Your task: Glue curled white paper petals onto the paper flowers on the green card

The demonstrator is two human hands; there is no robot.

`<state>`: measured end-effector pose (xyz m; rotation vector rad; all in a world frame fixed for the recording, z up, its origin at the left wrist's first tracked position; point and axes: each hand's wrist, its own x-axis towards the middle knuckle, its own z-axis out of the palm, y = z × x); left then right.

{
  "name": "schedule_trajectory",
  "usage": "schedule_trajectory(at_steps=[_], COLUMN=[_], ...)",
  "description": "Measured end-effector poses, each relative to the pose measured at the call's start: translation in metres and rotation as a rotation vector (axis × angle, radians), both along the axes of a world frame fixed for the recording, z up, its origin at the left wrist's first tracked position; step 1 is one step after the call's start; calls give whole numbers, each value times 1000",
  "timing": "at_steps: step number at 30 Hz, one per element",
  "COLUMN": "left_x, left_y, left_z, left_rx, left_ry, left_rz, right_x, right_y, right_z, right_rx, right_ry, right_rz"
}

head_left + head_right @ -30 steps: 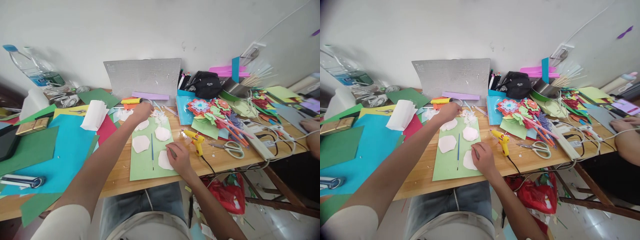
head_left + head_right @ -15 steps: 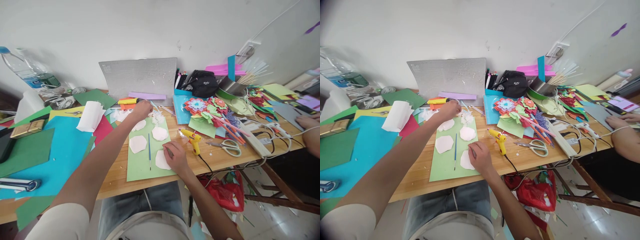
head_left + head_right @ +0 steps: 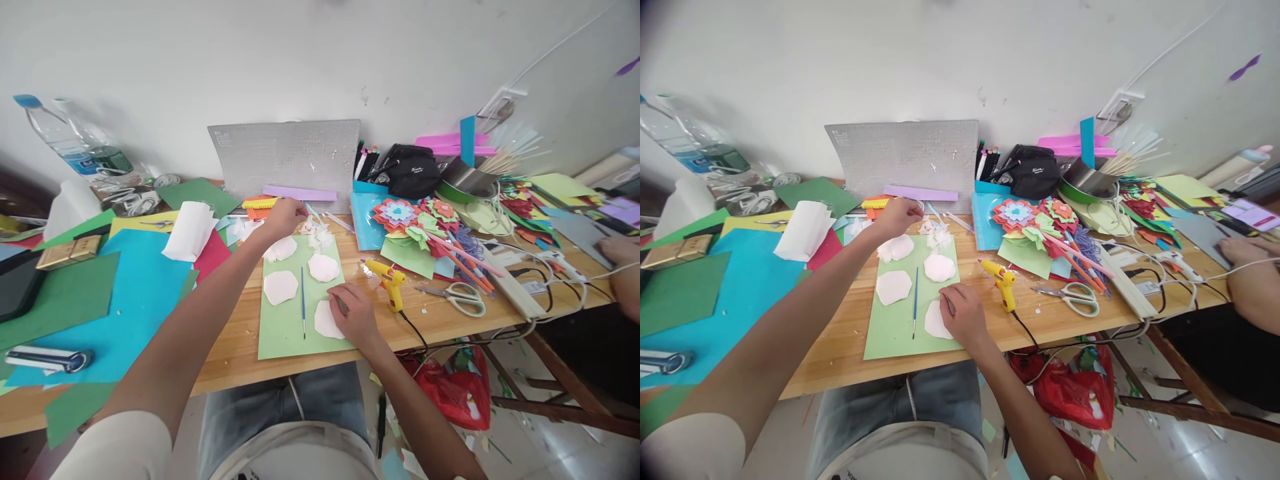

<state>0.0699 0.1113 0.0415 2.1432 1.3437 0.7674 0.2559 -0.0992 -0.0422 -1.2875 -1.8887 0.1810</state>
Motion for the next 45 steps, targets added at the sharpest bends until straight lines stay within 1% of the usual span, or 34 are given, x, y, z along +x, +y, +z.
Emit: schedule_trajectory(at_steps=[2,4,7,9,11,14,17,22,25,29,34,39,42,45], left_x=[-1,-4,-11,-17,-22,-28,-33,-37,-37,-38,-38,-37,-38,-40], left_y=[-5,-16,-45,-67,-87,-109,-120,-128,-131,-135,-141,-144,-144,-147], left_z=[2,6,12,11,7,-3,-10,-11,-12,-17,-18,-22,-26,-27], left_rx=[-92,-213,-362,-393,-407,-423,-398,-364,-349,-426,-555,-635,-633,-606], left_ry=[-145,-316,-509,-523,-512,-544,-518,-459,-499,-630,-735,-756,-744,-683], left_rz=[19,24,6,11,18,13,22,3,17,50,59,93,90,81], right_x=[1,2,2,-3,-11,-26,-38,-47,-49,-54,-58,-60,-63,-62], right_y=[-1,-1,5,13,26,46,59,64,64,63,59,57,55,48], right_z=[1,7,29,47,62,73,72,66,62,56,52,49,47,49], right_rx=[8,19,-3,-92,-241,-443,-516,-523,-517,-557,-583,-579,-561,-523], right_ry=[14,40,125,233,374,519,557,588,631,727,765,755,719,651], right_rz=[-14,-28,-38,-40,-16,56,74,80,79,100,130,145,151,143])
